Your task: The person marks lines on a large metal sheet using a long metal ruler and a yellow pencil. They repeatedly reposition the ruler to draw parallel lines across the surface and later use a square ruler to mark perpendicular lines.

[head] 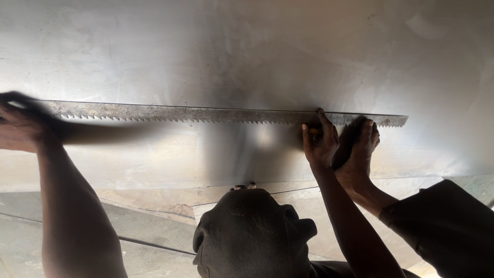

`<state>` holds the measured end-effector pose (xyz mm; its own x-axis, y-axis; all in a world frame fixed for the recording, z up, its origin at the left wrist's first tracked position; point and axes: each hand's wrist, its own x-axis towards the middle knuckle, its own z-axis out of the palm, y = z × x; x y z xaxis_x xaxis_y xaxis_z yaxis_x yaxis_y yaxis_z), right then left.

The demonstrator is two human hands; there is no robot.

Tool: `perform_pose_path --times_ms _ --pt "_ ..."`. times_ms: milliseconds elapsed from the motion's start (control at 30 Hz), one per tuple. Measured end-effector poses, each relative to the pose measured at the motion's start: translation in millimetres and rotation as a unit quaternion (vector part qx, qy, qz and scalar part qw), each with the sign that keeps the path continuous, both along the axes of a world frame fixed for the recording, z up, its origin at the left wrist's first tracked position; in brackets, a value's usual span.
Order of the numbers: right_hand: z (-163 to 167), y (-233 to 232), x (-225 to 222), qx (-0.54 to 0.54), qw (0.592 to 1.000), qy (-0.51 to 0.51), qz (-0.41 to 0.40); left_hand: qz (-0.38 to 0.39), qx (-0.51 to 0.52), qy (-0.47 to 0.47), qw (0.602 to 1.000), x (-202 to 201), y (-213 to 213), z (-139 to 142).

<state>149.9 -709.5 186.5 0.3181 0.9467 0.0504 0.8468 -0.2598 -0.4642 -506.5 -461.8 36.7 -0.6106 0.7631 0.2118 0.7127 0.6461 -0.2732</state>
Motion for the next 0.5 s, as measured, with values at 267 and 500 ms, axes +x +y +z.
perform_pose_path --times_ms 267,500 --pt "25.7 20.5 -22.7 -0.057 0.992 0.109 -0.042 -0.035 0.219 -0.211 0.952 17.9 -4.5 48.5" --pt "37.5 182.1 -102.1 0.027 0.963 0.235 0.129 0.023 0.170 -0.255 0.952 36.5 11.9 127.6"
